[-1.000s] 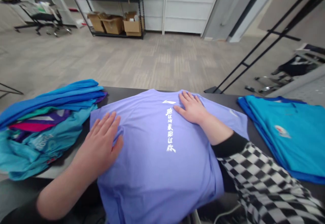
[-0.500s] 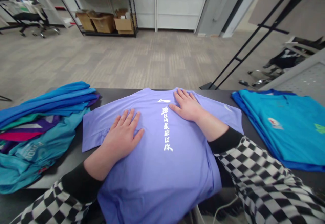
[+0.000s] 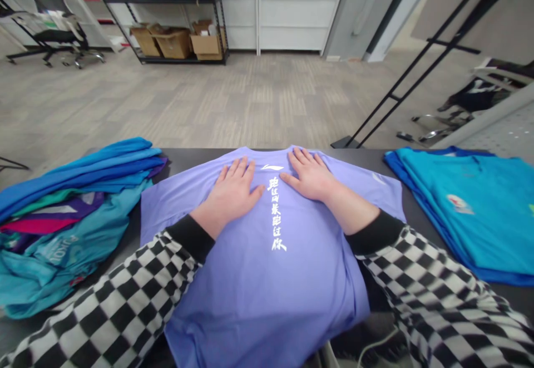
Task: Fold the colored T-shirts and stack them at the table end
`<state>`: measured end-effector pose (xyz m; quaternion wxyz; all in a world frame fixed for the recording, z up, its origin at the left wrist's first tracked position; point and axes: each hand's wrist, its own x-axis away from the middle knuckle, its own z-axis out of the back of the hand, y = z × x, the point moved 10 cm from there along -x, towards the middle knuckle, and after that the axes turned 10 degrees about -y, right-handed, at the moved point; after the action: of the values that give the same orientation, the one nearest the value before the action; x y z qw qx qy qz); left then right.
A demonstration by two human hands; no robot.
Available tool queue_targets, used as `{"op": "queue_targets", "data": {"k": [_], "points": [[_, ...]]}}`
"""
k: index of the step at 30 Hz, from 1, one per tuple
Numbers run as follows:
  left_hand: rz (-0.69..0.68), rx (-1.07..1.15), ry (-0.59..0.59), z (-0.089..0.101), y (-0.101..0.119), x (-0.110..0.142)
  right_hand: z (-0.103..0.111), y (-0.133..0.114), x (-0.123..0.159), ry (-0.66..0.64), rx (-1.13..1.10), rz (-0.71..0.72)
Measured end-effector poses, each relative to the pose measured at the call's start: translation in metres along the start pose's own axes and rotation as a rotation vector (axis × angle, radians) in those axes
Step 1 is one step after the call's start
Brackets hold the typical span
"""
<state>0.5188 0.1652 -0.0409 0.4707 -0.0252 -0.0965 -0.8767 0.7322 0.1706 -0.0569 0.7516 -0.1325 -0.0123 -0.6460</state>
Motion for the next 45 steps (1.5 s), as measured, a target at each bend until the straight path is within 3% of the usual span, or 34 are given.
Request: {"op": "queue_targets", "data": {"k": [3,8,12,17,21,26,32,38,45], "points": [[-0.001,-0.013,-0.033,-0.014,-0.002,-0.003,-0.001,0.0,-0.001,-0.012,0.003,-0.004],[-0.01,0.014,-0.07,-0.014,-0.008,-0.009,0.0,0.0,0.0,-0.014,0.013,-0.008],[0.011,0.015,-0.074,-0.003,-0.007,-0.019,0.004,-0.004,0.003,0.0,0.001,-0.012],[0.017,-0.017,0.058,0.021,0.003,-0.031,0.013,-0.018,0.008,0.075,0.009,0.057],[-0.096,-0.035,-0.026,0.004,0.012,-0.043,0.005,-0.017,0.006,0.004,-0.001,0.075],[-0.113,-0.055,-0.084,-0.013,0.006,-0.048,0.002,-0.013,0.007,-0.019,-0.011,0.061],[-0.109,-0.064,-0.088,-0.009,0.007,-0.046,0.007,-0.013,0.007,-0.003,0.0,0.039],[-0.093,-0.043,-0.15,-0.01,0.005,-0.052,0.025,-0.009,0.01,0.136,0.044,-0.017],[-0.113,-0.072,-0.122,-0.012,0.001,-0.053,0.007,0.014,0.002,0.016,-0.004,-0.107]]}}
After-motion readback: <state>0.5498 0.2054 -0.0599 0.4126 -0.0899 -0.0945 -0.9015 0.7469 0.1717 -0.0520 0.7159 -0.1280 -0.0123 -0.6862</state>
